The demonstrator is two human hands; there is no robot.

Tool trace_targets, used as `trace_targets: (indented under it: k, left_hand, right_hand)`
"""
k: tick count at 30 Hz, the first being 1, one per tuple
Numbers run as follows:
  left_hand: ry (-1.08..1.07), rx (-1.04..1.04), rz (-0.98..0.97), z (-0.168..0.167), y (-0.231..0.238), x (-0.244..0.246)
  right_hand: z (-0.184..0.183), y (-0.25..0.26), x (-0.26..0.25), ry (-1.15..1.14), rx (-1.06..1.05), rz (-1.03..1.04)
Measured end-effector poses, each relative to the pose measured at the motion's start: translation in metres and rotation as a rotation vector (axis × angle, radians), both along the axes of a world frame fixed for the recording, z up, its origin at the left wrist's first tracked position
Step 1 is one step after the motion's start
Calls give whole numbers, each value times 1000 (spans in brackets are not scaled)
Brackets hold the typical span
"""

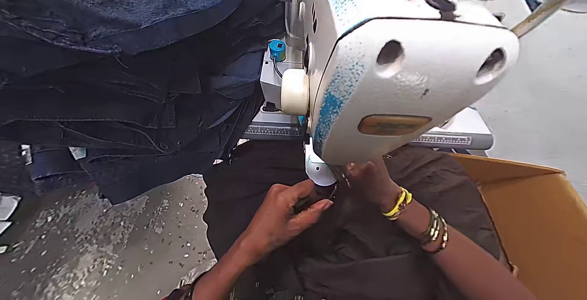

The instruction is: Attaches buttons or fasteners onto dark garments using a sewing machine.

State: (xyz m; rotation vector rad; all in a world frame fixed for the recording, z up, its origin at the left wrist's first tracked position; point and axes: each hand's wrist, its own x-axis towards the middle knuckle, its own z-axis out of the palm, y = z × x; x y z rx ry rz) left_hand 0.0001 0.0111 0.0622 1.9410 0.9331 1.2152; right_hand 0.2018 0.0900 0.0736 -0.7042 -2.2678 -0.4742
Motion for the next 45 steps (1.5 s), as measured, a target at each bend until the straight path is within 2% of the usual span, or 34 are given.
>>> trace_targets:
  k: [2, 3, 6, 8, 11, 14, 17, 21, 25, 27, 29, 31, 33, 36, 40, 45]
  left_hand:
    - [-6, -1, -2, 1, 1, -1]
    - [-36, -16, 3, 2, 1, -3]
    - [-126, -127, 93, 6, 6, -25]
    - [-123, -244, 206, 5, 12, -56]
    - [-71, -406, 320, -5, 24, -95]
    - [36, -423, 408, -6, 32, -100]
    - [107, -342, 459, -4, 42, -92]
    - [180, -266, 463, -5, 50, -88]
    - [508, 2, 521, -9, 44, -81]
    - [612, 145, 453, -12, 42, -71]
    - [559, 134, 328, -16, 41, -54]
    - [411, -29, 246, -15, 38, -32]
    - [250, -257, 235, -9, 37, -15]
    - [206, -437, 304, -1, 41, -3]
    - [196, -477, 370, -4, 43, 2]
    - [119, -447, 398, -15, 45, 6]
  right_hand:
    - [0, 1, 0, 62, -52, 16]
    - [-1, -2, 2, 131, -161, 50]
    - [1, -17, 12, 307, -692, 255]
    - [1, -26, 25, 305, -837, 208]
    - [-7, -17, 54, 333, -824, -2]
    - [-13, -5, 75, 401, -847, -105]
    - [-13, 1, 86, 474, -837, -141]
    - [-16, -1, 90, 451, -788, -170]
    - [-19, 3, 97, 245, -762, -330]
    - [-18, 12, 100, 142, -682, -445]
    - [-18, 25, 98, 117, -524, -537]
    - [-19, 41, 91, 115, -445, -537]
    - [-21, 56, 82, 86, -462, -511]
    - [-26, 72, 73, 29, -462, -519]
    - [-32, 72, 78, 116, -376, -504]
    - [-26, 49, 90, 442, -509, -452]
